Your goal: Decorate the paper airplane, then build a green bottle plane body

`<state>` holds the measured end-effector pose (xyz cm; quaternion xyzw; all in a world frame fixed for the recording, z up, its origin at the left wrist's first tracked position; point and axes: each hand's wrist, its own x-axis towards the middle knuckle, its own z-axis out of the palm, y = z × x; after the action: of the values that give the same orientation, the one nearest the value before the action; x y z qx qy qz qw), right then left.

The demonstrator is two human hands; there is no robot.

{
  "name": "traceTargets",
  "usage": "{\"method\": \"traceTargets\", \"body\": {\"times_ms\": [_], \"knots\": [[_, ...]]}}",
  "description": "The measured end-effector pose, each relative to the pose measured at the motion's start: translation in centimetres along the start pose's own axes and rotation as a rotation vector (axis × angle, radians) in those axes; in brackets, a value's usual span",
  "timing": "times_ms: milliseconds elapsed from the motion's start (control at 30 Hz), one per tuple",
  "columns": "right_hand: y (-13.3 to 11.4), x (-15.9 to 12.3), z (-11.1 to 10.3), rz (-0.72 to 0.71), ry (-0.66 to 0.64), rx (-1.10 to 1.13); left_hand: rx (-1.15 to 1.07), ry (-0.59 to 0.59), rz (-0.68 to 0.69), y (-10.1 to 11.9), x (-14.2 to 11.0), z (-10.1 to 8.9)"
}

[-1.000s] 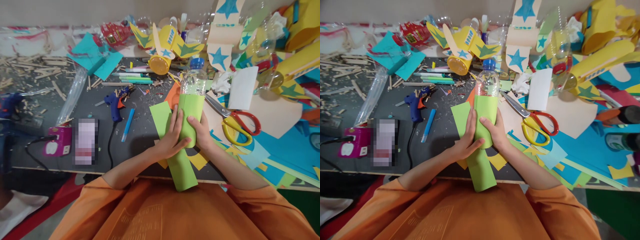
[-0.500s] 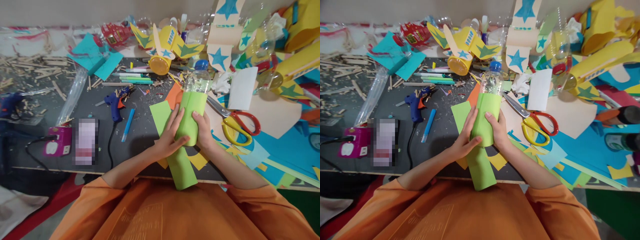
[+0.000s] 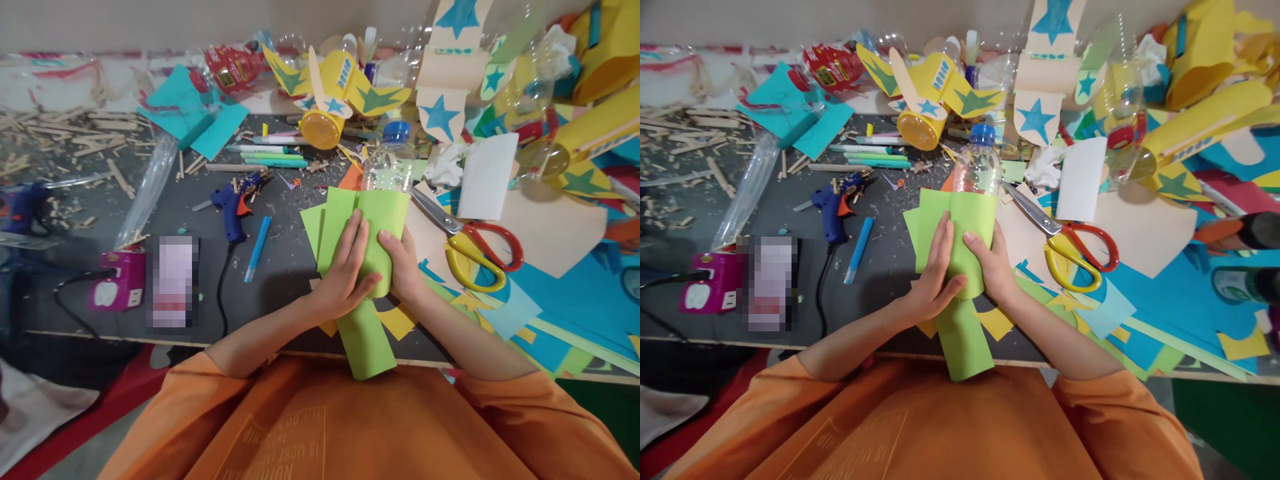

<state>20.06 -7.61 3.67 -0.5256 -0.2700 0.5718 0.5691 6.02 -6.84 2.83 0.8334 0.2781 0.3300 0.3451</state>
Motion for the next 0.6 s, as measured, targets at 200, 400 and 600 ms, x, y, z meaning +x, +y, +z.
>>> {"method": "traceTargets", "body": {"times_ms": [200,400,600], "knots": [[0.12,0.03,-0.11,0.032,-0.019,0.03,-0.021,-0.05,0.021,-0.08,-0.09,-0.2],[0.2,0.12,-0.16,0.026,-0.045,0.047,-0.038,-0.054,0.041,-0.3,-0.03,-0.15],[-0.16,-0.1,0.11,0.038,-0.056,0.095,-0.097,-0.051,0.069,-0.78,0.02,-0.05]]}}
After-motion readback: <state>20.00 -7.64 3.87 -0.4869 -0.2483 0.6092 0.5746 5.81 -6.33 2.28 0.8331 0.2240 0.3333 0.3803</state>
